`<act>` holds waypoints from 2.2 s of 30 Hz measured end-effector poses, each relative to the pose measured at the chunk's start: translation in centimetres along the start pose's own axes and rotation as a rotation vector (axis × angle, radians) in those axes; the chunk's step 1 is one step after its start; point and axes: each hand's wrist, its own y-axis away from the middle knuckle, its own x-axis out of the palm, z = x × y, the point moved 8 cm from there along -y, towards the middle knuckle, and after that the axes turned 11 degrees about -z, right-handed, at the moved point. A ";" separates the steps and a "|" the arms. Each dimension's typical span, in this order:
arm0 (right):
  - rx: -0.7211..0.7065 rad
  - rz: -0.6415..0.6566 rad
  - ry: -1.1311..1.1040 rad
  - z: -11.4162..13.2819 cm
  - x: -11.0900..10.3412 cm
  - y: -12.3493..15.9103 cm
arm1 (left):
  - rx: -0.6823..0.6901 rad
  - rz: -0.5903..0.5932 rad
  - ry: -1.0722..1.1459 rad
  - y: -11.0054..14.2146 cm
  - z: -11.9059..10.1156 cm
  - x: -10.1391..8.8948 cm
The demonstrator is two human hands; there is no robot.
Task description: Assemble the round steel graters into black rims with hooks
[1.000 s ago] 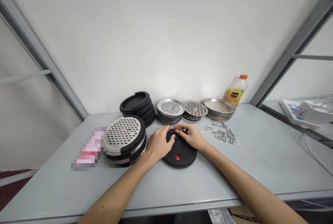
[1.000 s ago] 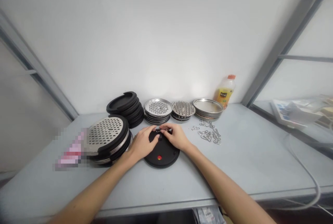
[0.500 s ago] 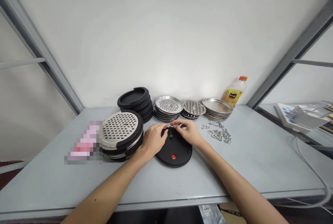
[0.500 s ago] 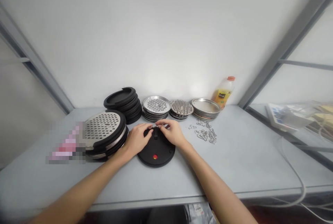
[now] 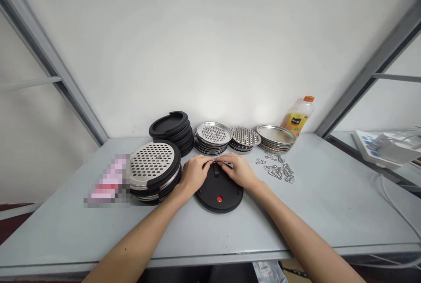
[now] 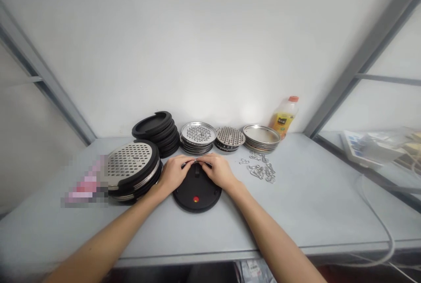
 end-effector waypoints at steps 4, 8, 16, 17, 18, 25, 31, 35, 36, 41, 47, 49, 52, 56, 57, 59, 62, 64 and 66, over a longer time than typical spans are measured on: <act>0.010 -0.017 0.069 -0.6 -0.1 0.0 | -0.016 -0.011 -0.019 -0.2 0.2 0.1; 0.019 -0.025 0.090 -1.0 0.1 0.1 | -0.028 -0.008 -0.036 0.1 0.1 0.0; -0.018 -0.014 0.121 -1.2 0.4 -0.1 | -0.057 0.020 -0.100 0.5 -0.7 0.1; -0.033 -0.007 0.126 -1.1 0.4 0.0 | -0.057 0.022 -0.114 0.5 -0.8 0.1; -0.047 -0.001 0.130 -1.0 0.4 0.0 | -0.055 0.024 -0.129 0.5 -0.9 0.2; -0.052 -0.035 0.155 -1.1 0.3 0.1 | 0.018 0.098 -0.223 0.5 -2.1 0.3; -0.069 -0.038 0.174 -1.0 0.3 0.1 | -0.008 0.137 -0.303 0.6 -2.0 0.5; -0.079 -0.036 0.184 -1.2 0.4 0.1 | -0.015 0.098 -0.240 0.7 -1.7 0.7; -0.078 -0.037 0.186 -1.2 0.4 0.1 | -0.021 0.085 -0.230 0.7 -1.6 0.7; -0.100 -0.031 0.222 -0.8 0.4 0.1 | -0.015 0.065 -0.231 0.8 -1.5 0.8; -0.152 -0.005 0.283 -0.3 0.4 0.2 | 0.023 0.066 -0.234 0.8 -1.9 0.6; -0.181 0.008 0.287 -0.1 0.4 0.3 | 0.030 0.064 -0.225 0.8 -2.0 0.5; -0.202 0.018 0.293 0.1 0.4 0.3 | 0.035 0.071 -0.206 0.8 -2.1 0.5; -0.156 0.063 0.344 -0.2 0.5 0.5 | -0.001 0.099 -0.209 0.8 -1.7 0.7; -0.147 0.068 0.349 -0.2 0.5 0.5 | -0.009 0.105 -0.214 0.9 -1.6 0.7; -0.151 0.071 0.333 -0.1 0.6 0.6 | -0.016 0.119 -0.222 0.9 -1.5 0.8; -0.159 0.072 0.305 0.0 0.6 0.5 | -0.030 0.137 -0.234 0.9 -1.6 0.8; -0.151 0.072 0.308 0.0 0.6 0.5 | -0.046 0.147 -0.253 0.9 -1.6 0.8; -0.139 0.068 0.316 0.0 0.6 0.4 | -0.064 0.163 -0.276 0.8 -1.6 0.9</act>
